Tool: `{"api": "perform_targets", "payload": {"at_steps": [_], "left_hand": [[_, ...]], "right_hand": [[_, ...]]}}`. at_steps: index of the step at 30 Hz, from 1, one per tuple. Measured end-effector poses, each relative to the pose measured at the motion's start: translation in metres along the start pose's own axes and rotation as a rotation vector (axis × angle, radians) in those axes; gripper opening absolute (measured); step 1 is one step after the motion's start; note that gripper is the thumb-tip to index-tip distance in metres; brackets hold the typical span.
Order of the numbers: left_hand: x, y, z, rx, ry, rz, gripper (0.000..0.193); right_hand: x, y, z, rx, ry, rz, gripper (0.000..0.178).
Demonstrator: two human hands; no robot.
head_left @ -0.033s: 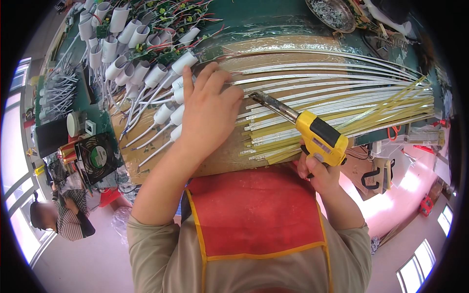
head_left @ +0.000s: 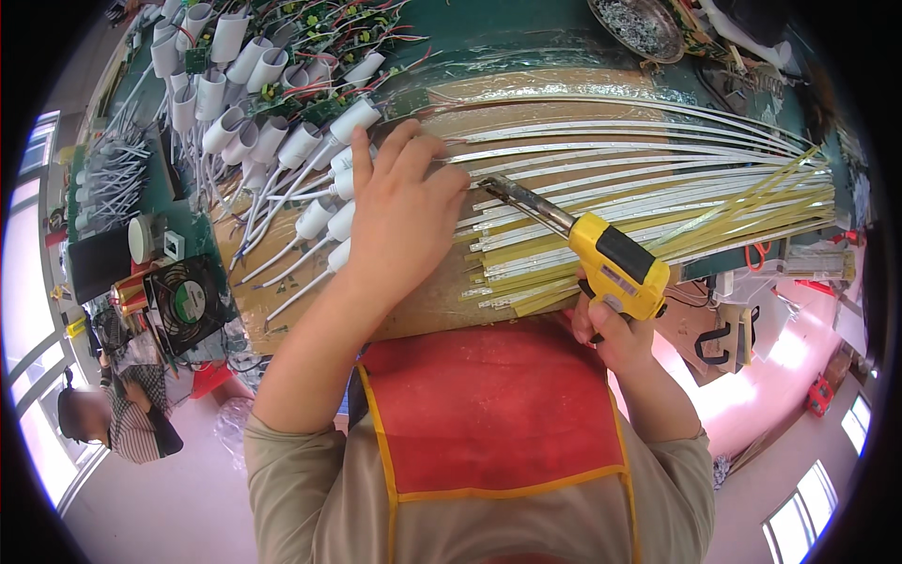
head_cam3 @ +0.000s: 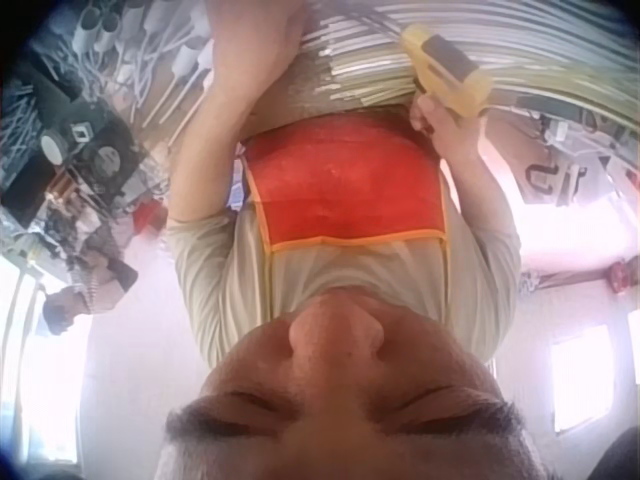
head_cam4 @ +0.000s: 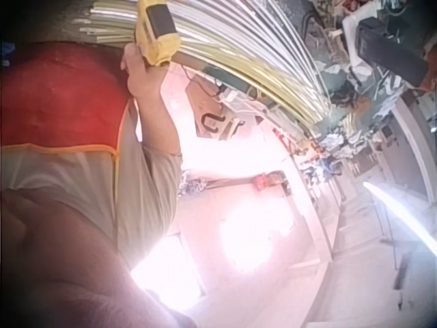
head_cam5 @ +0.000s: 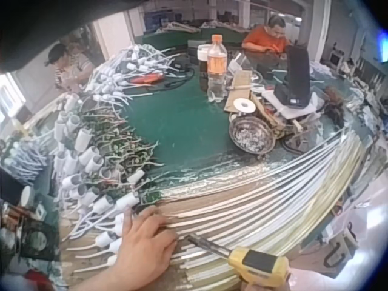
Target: The person uses a soldering iron to solder wires onto small circuit boards attached to white plastic housings. They repeatedly pick up a unit, apply the soldering iron to the connection points, and place the finished unit back on the workbench.
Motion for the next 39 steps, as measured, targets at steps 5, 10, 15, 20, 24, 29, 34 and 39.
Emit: {"api": "perform_targets", "payload": {"at_steps": [5, 10, 15, 20, 24, 29, 34, 39], "left_hand": [[0.0020, 0.0039, 0.0009, 0.050, 0.001, 0.089, 0.007], [0.0001, 0.0027, 0.0008, 0.065, -0.024, 0.050, 0.008], [0.0005, 0.0029, -0.0015, 0.018, 0.004, 0.029, 0.008], [-0.0003, 0.0013, -0.0014, 0.083, -0.020, 0.025, 0.007], [-0.0005, 0.0013, -0.0014, 0.085, -0.024, 0.015, 0.007], [-0.0001, 0.0026, -0.0020, 0.025, 0.002, 0.022, 0.007], [-0.0002, 0.0025, -0.0015, 0.002, 0.019, 0.035, 0.007], [0.0002, 0.0032, -0.0024, -0.002, 0.008, 0.009, 0.007]], "right_hand": [[0.0003, -0.0011, 0.0016, -0.033, 0.002, -0.002, 0.050], [0.0003, -0.0022, 0.0036, -0.024, -0.012, -0.012, 0.050], [0.0001, -0.0013, 0.0033, -0.016, -0.019, -0.023, 0.050], [0.0016, -0.0032, 0.0064, -0.013, -0.038, -0.043, 0.048], [0.0011, -0.0015, 0.0046, 0.008, -0.034, -0.050, 0.044], [0.0002, -0.0001, 0.0023, 0.019, -0.020, -0.058, 0.042], [0.0006, -0.0010, 0.0047, 0.015, -0.012, -0.043, 0.044], [0.0004, -0.0038, 0.0073, -0.007, -0.050, -0.060, 0.052]]}}
Point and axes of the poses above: each hand's wrist, its own x-axis away from the middle knuckle, its own y-axis out of the palm, z = x × y, the point moved 3 cm from there along -x, towards the middle knuckle, and after that the axes turned 6 degrees about -x, right-handed, at the moved point
